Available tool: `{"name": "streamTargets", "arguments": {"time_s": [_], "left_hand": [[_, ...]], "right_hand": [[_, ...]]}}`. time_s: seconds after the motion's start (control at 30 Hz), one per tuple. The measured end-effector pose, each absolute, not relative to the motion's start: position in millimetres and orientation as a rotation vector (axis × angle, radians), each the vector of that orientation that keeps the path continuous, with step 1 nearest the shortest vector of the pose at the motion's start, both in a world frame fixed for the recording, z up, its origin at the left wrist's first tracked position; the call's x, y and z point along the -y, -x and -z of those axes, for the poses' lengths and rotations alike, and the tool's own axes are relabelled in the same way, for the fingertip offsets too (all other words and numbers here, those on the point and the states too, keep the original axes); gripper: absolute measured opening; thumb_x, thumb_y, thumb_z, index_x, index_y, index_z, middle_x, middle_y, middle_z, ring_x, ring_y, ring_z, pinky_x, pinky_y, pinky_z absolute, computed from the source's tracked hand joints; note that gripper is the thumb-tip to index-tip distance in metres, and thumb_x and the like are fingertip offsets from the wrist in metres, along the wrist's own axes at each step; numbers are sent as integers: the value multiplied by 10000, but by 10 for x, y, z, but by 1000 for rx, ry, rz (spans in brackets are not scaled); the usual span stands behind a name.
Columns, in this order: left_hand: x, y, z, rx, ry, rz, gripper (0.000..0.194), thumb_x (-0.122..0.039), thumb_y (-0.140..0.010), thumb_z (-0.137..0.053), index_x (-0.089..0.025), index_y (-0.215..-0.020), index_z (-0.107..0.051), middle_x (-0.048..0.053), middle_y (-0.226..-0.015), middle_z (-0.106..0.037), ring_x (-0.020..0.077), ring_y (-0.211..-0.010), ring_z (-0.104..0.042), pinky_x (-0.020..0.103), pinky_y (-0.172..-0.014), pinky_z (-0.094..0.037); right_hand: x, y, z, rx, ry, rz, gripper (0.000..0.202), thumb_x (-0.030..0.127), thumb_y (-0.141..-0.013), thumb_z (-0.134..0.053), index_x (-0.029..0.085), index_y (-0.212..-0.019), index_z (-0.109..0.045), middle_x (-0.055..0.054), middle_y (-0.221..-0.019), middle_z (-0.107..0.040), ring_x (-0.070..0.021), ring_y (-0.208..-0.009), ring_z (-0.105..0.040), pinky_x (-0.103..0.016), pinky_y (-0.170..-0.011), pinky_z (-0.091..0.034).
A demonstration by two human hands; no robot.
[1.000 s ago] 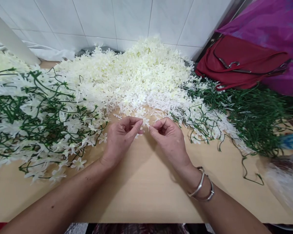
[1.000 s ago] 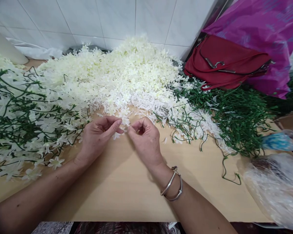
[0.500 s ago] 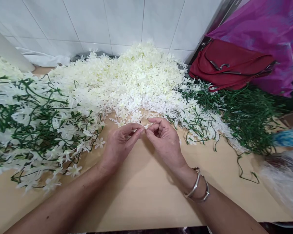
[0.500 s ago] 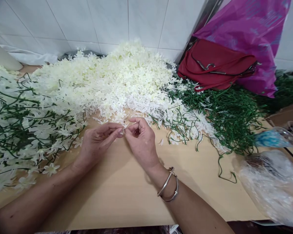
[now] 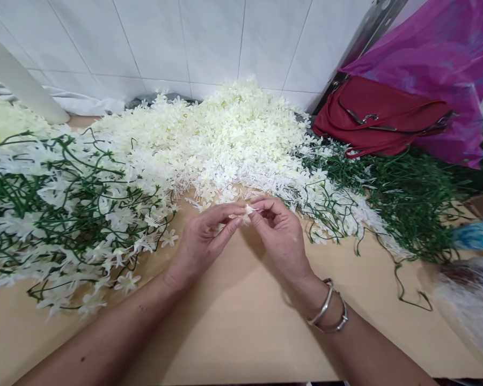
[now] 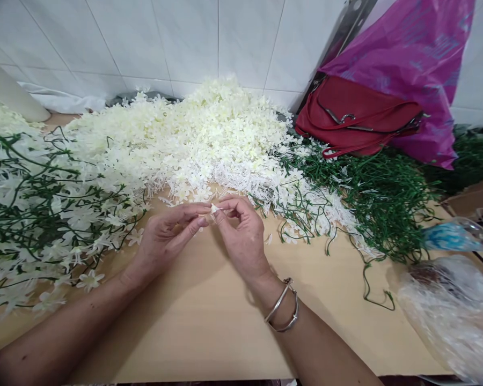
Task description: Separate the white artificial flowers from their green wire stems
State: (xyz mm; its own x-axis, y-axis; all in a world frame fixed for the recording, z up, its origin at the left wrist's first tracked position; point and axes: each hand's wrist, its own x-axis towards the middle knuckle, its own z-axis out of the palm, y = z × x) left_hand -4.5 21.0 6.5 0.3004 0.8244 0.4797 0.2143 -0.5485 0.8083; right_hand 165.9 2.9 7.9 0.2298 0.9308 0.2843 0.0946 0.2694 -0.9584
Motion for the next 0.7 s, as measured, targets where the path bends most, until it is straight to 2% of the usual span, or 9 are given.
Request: {"name": "streamTargets", "arguments": {"time_s": [0.07,0.13,0.23,0.47,0.57,0.7], "left_hand": [[-224,56,-78,-969,-1944,-1299,168,-215,-992,-660,-219,-1133,-751,56,-1186,-792,180,-1066,-754,307,-918,-610],[-241,70,-85,-1038,-1903,-1362,160,-225,-1000,-644,-208,-1123,-745,67,-1183,-786,176,-1006,-765,300,-869,-623],[-269,82,-75,-1100,-1879,-1430,160,-218,-1002,-626,-196,-1115,-737,73,-1170,-778,167,-937,-770,298,-848,-627],[-319,89,-14,-1153,-1913,-1489,156,-190,-989,-622,-194,-1098,-733,50,-1086,-775,144,-869,-756,275,-823,-596],[-329,115,-8,-1228,-1905,-1465,165,-199,-996,-605,-199,-1112,-722,39,-1027,-761,135,-819,-729,264,-771,-571],[-318,160,-12,-1265,-2087,-1328,124,-225,-971,-637,-197,-1034,-740,34,-909,-709,149,-756,-651,266,-694,-534]], "right_hand": [[-48,-1675,-96,1125,1100,-796,78,236,-826,-734,211,-841,-662,-74,-1094,-725,-209,-1040,-678,-376,-947,-504],[-66,-1698,-112,1072,1083,-793,100,217,-811,-732,218,-811,-632,-57,-1024,-726,-202,-1006,-684,-376,-947,-509],[-99,-1744,-105,1051,1117,-751,118,219,-801,-739,222,-808,-621,-22,-897,-689,-181,-879,-656,-354,-877,-512],[-115,-1797,-42,1145,1217,-779,125,264,-832,-672,235,-844,-551,17,-766,-587,-171,-731,-568,-321,-714,-436],[-26,-1746,-141,1293,1276,-850,118,262,-840,-633,240,-819,-519,24,-744,-544,-166,-694,-524,-312,-666,-400],[149,-1762,-385,1580,1322,-855,79,231,-870,-580,240,-841,-508,11,-781,-550,-179,-741,-535,-317,-684,-398]]}}
